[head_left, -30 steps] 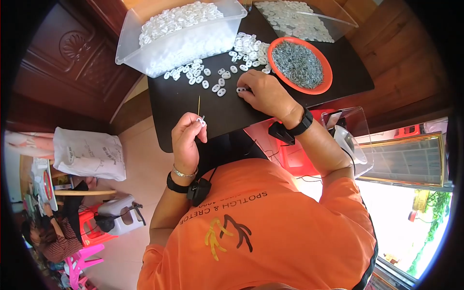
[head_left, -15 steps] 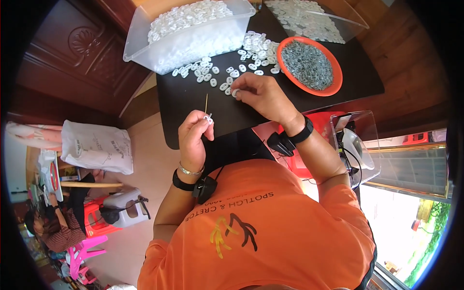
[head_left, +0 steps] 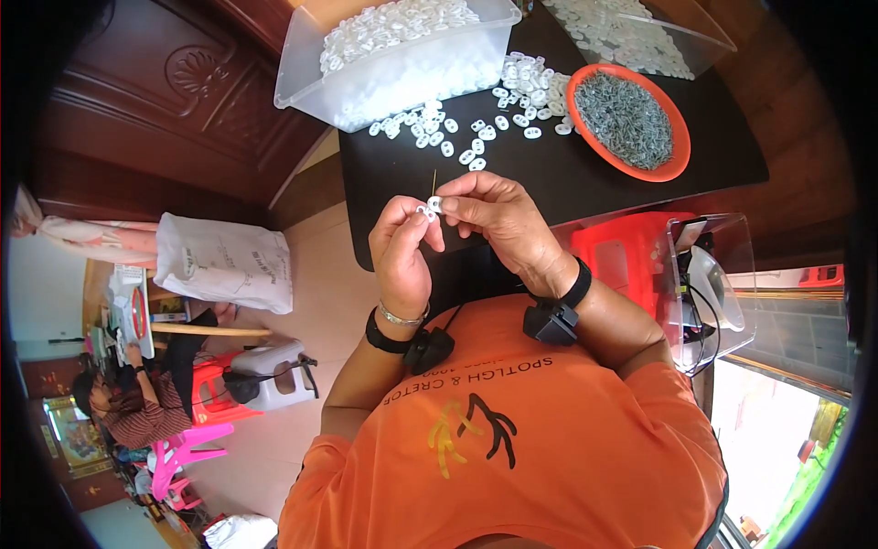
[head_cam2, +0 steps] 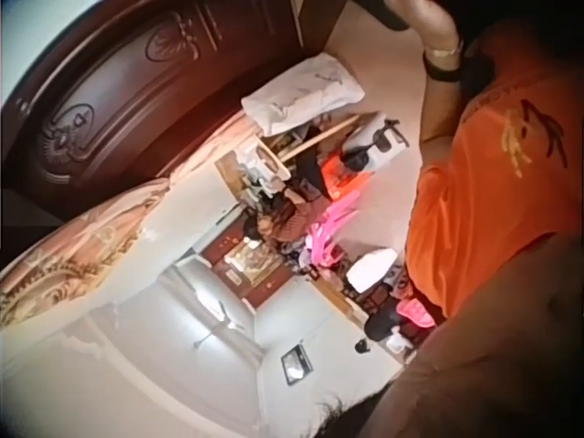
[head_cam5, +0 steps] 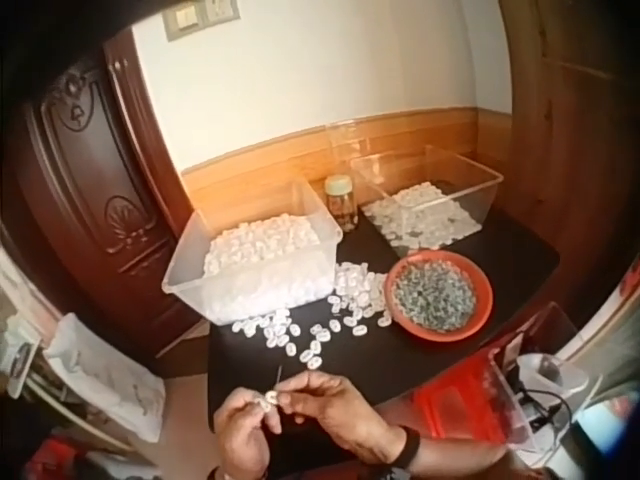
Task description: Assembling small white plastic components by threading them onto a thin rod or wire.
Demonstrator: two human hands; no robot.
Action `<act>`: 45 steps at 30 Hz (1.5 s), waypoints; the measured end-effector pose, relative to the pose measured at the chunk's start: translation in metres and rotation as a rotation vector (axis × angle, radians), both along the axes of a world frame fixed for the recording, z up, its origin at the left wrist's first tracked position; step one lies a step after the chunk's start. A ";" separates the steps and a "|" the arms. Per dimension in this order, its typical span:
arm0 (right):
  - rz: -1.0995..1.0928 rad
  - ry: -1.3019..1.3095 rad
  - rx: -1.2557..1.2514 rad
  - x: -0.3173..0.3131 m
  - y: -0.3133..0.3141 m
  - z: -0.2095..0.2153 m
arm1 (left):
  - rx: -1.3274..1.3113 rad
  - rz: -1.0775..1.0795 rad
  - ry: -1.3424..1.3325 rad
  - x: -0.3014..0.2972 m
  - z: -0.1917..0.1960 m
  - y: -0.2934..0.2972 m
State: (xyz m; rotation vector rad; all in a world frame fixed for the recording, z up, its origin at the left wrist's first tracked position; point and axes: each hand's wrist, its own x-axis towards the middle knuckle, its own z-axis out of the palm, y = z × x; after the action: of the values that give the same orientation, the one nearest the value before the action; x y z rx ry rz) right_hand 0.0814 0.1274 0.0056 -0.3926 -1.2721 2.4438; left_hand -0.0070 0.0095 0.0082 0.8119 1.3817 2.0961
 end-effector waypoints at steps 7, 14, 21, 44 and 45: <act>0.022 -0.012 -0.027 0.008 0.009 0.007 | -0.106 0.019 0.024 0.002 0.004 -0.002; -0.046 -0.013 0.073 0.012 0.012 0.010 | -0.206 0.010 0.053 0.005 0.005 -0.004; -0.055 0.036 0.153 0.013 0.007 0.010 | -0.219 -0.011 0.079 0.005 0.002 -0.005; 0.047 -0.057 -0.068 0.015 0.011 0.007 | -0.222 -0.021 0.093 0.010 0.005 -0.009; 0.048 -0.057 -0.068 0.015 0.011 0.007 | -0.223 -0.017 0.093 0.011 0.006 -0.009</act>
State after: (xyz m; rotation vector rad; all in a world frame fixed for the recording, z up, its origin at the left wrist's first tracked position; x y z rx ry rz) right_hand 0.0968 0.1382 0.0122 -0.4576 -1.2370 2.5383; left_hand 0.0044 0.0007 0.0144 0.8336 1.6171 1.8696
